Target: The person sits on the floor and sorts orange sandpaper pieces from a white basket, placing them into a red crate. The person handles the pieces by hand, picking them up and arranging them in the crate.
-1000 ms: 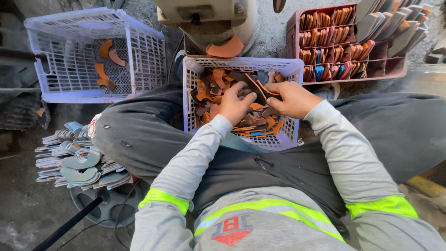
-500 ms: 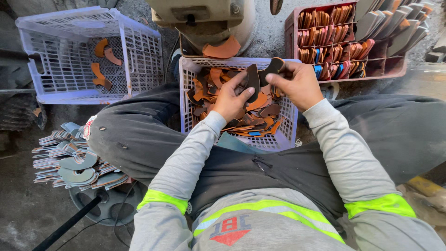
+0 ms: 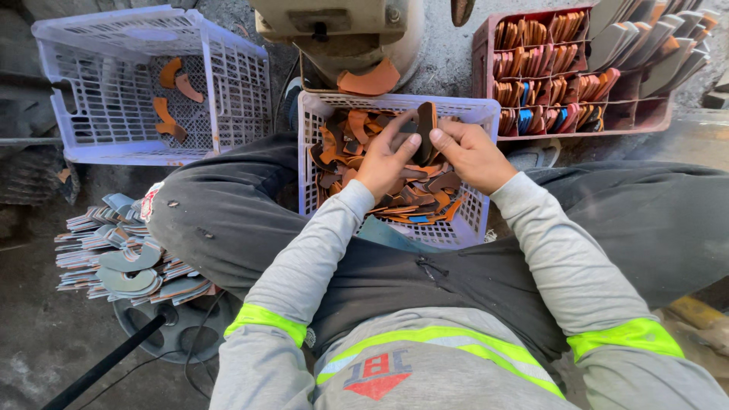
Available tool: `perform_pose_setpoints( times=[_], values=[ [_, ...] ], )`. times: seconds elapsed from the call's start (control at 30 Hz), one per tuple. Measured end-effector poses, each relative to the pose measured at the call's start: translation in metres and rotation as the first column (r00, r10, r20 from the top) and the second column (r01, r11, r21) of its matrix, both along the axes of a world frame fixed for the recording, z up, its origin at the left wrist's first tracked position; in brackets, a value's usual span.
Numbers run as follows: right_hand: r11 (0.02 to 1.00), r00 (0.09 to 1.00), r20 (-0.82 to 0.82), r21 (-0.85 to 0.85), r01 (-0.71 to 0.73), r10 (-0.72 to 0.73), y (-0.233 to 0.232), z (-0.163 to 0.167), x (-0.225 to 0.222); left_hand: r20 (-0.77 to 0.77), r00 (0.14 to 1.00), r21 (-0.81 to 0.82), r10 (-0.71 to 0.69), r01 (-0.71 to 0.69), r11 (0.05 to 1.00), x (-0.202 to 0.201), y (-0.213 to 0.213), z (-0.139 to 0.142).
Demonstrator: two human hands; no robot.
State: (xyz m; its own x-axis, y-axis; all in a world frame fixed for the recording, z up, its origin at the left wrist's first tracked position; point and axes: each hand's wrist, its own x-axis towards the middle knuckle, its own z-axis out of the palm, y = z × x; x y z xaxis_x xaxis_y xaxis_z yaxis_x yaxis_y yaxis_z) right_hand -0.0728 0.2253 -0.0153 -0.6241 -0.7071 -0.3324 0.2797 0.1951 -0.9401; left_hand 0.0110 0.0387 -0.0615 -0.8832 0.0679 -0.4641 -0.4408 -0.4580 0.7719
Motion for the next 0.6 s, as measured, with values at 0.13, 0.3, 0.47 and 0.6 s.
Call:
perform_pose_setpoints(
  times=[0.13,0.3,0.47,0.6],
  values=[
    [0.989,0.997,-0.007,0.125,0.078,-0.077,-0.007,0.007,0.005,-0.076,0.997,-0.116,-0.017,0.008,0.993,0.000,0.000,-0.010],
    [0.998,0.982,-0.180,0.011,0.065,-0.062,-0.017,0.011,0.011,-0.111,0.994,-0.201,0.011,-0.033,0.979,0.001,0.002,-0.011],
    [0.994,0.939,-0.341,0.077,0.081,-0.050,-0.018,0.022,0.011,-0.109,0.992,-0.258,0.056,-0.083,0.963,-0.005,-0.001,0.007],
    [0.962,0.804,-0.595,0.207,0.180,-0.022,-0.022,0.036,0.017,-0.109,0.983,0.099,0.146,-0.135,0.986,-0.006,-0.016,0.027]
  ],
)
